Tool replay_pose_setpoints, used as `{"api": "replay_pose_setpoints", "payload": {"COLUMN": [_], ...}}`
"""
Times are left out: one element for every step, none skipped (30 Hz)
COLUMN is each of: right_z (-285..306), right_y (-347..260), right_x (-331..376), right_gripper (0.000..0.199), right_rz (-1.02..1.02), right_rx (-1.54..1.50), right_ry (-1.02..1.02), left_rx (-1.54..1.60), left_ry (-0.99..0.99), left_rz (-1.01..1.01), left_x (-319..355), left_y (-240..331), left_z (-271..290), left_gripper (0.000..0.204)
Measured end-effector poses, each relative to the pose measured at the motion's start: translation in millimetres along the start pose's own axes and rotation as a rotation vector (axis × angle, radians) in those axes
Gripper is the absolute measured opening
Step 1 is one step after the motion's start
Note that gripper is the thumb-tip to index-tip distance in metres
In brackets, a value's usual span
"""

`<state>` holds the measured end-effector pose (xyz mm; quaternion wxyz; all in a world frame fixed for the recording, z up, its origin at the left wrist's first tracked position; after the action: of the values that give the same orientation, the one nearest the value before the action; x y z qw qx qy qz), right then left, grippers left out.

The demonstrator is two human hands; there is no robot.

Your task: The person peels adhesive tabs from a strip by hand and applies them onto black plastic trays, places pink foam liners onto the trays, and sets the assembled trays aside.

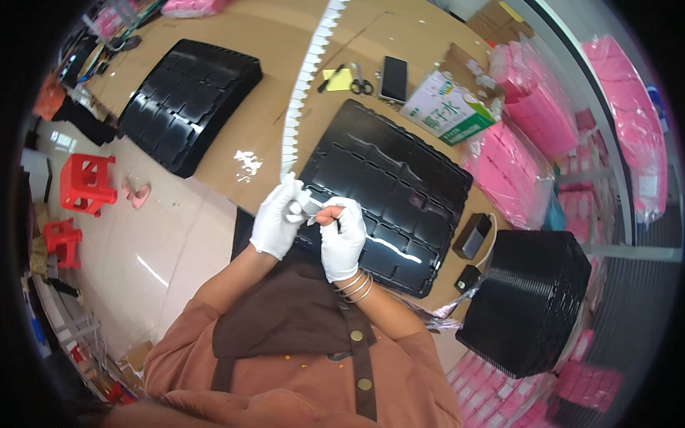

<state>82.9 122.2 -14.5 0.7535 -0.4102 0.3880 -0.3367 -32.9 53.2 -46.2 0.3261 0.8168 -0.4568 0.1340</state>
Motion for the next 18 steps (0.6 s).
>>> {"api": "replay_pose_setpoints", "payload": {"right_z": [8.9, 24.5, 40.8, 63.1, 92.0, 127.8, 157.9, 180.4, 193.5, 198.6, 195.1, 192.9, 195.7, 191.9, 188.3, 187.6, 186.1, 186.0], "right_y": [3.9, 10.4, 18.1, 25.7, 35.5, 56.2, 87.1, 111.5, 131.3, 149.3, 157.6, 165.5, 171.6, 169.3, 169.1, 171.5, 171.3, 169.9], "right_x": [-4.4, -10.9, -20.7, -38.8, -63.6, -88.0, -106.5, -120.0, -129.6, -135.8, -144.6, -149.2, -149.6, -151.1, -152.6, -154.2, -153.7, -153.3], "right_gripper": [0.010, 0.009, 0.007, 0.006, 0.005, 0.004, 0.005, 0.005, 0.005, 0.005, 0.005, 0.005, 0.005, 0.005, 0.005, 0.003, 0.003, 0.003], "right_rz": [-0.006, -0.059, -0.108, -0.155, -0.200, -0.086, 0.024, -0.034, -0.092, -0.096, -0.084, -0.071, -0.070, -0.074, -0.079, -0.098, -0.097, -0.101], "right_rx": [0.017, -0.013, -0.045, 0.017, 0.075, 0.378, 0.679, 0.840, 0.994, 0.994, 1.093, 1.191, 1.188, 1.210, 1.233, 1.248, 1.245, 1.241], "right_ry": [0.019, 0.089, 0.160, 0.186, 0.209, 0.213, 0.213, 0.238, 0.257, 0.264, 0.196, 0.127, 0.129, 0.093, 0.057, 0.075, 0.071, 0.086], "left_rx": [-0.003, 0.009, 0.040, -0.012, -0.064, -0.058, -0.054, -0.073, -0.079, -0.085, -0.088, -0.081, -0.083, -0.098, -0.113, -0.109, -0.111, -0.118], "left_ry": [0.016, -0.018, -0.051, -0.009, 0.034, -0.003, -0.039, -0.037, -0.042, -0.031, -0.017, -0.010, -0.012, -0.023, -0.034, -0.025, -0.021, -0.015], "left_rz": [-0.007, -0.013, -0.044, -0.101, -0.163, -0.188, -0.212, -0.217, -0.212, -0.212, -0.218, -0.203, -0.205, -0.200, -0.193, -0.198, -0.200, -0.202], "left_x": [-0.5, -4.8, -6.7, -4.4, -0.3, -3.5, -7.5, -7.3, -7.0, -8.1, -8.2, -6.9, -4.9, -2.6, -1.4, -1.2, -0.7, -0.7], "left_y": [3.1, 4.5, 9.3, 14.3, 22.0, 25.4, 26.8, 27.5, 25.4, 23.3, 21.9, 19.3, 18.4, 17.1, 16.2, 16.3, 16.0, 15.6], "left_z": [-1.9, 4.9, 8.2, 11.9, 13.2, 20.0, 26.6, 25.3, 24.0, 23.4, 22.1, 20.3, 18.7, 18.4, 17.3, 16.5, 16.4, 16.2], "left_gripper": [0.028, 0.029, 0.028, 0.027, 0.026, 0.027, 0.027, 0.027, 0.027, 0.027, 0.026, 0.025, 0.025, 0.025, 0.025, 0.025, 0.025, 0.025]}}
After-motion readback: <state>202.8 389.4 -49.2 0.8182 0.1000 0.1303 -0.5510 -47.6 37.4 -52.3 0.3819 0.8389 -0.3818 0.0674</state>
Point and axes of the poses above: each hand's wrist, its own x-axis away from the middle knuckle, its own z-axis out of the back of the hand, y = z × x, the point moved 5 cm from there along -x, towards the middle knuckle, and after that the axes turned 10 degrees about x, right-handed, at the moved point
